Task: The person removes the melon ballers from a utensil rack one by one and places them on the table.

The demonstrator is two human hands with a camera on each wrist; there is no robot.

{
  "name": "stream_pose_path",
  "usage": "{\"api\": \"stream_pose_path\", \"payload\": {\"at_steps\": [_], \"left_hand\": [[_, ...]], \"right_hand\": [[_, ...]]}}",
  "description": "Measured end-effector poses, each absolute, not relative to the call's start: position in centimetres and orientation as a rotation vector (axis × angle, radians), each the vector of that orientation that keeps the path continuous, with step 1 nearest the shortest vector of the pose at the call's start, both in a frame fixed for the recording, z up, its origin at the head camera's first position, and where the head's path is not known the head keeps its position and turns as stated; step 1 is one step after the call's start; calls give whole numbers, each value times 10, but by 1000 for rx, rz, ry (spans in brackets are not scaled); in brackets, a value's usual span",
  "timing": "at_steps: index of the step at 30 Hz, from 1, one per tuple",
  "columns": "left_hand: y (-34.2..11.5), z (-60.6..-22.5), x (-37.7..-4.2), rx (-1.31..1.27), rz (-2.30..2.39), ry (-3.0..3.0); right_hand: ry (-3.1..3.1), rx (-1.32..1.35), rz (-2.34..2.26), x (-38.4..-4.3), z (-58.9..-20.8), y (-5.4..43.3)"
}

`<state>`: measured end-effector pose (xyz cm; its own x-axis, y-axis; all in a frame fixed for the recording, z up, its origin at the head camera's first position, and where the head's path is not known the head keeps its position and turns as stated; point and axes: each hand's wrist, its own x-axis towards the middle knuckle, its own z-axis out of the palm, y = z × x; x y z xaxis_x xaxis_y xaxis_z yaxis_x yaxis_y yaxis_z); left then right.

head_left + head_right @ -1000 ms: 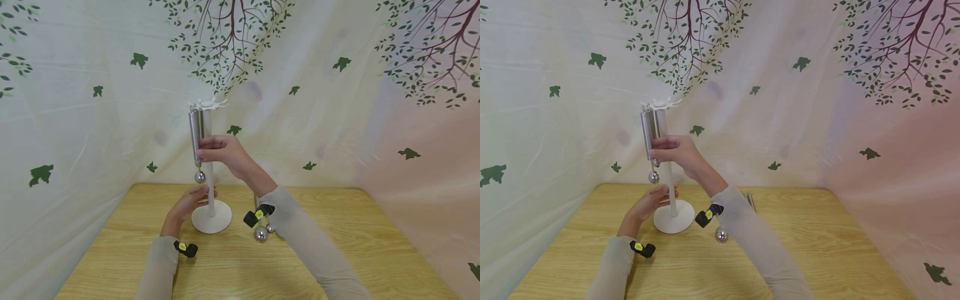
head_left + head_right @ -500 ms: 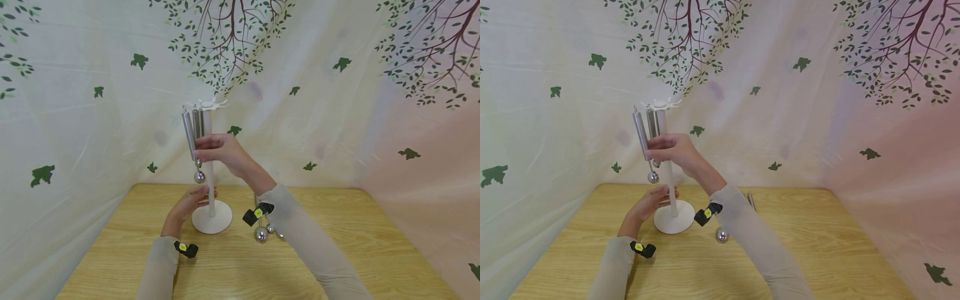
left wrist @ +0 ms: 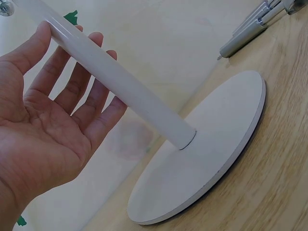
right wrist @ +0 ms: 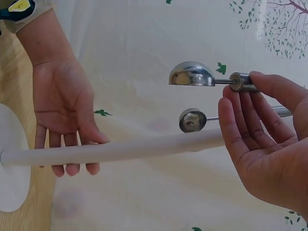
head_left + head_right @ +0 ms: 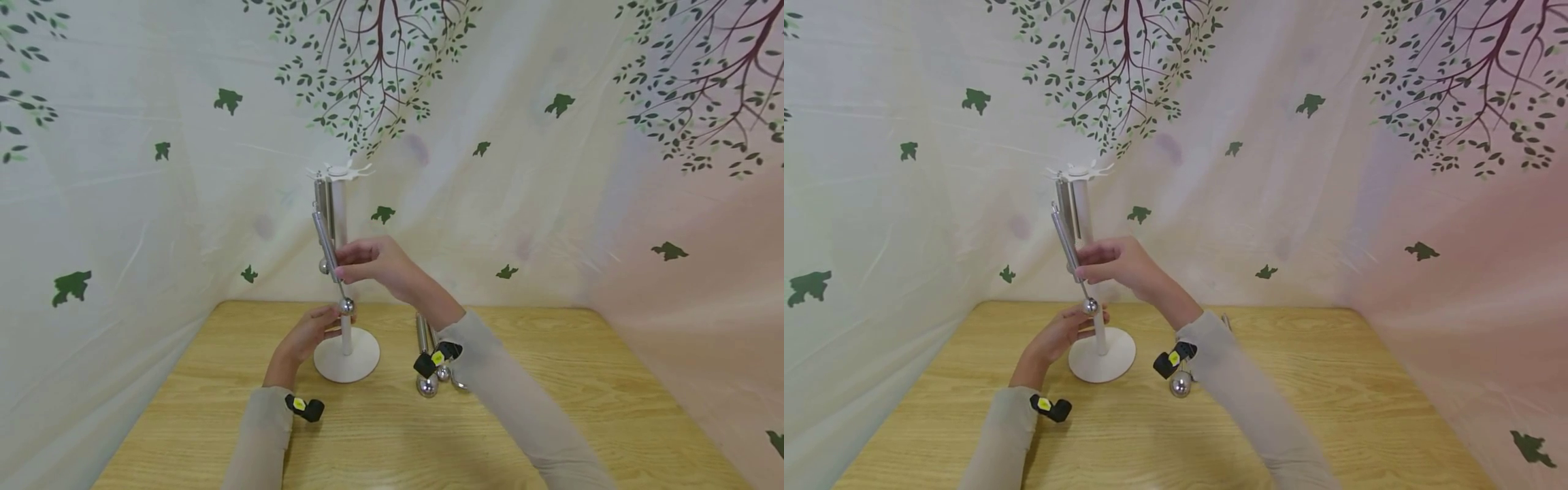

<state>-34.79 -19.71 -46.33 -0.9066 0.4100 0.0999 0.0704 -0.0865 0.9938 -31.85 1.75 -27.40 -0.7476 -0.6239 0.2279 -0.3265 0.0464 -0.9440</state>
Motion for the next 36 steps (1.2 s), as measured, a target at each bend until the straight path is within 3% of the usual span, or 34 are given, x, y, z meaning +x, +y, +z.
{"api": "stream_pose_path", "payload": {"at_steps": [14,36], "left_hand": [[-196,-462,-349,500,2114,1927],[-197,-464,-349,590,2098,1922]], "right_hand": [[2161,-880,-1683,-334,-313,71],[2243,-522,-1760,-359,-362,169]]}}
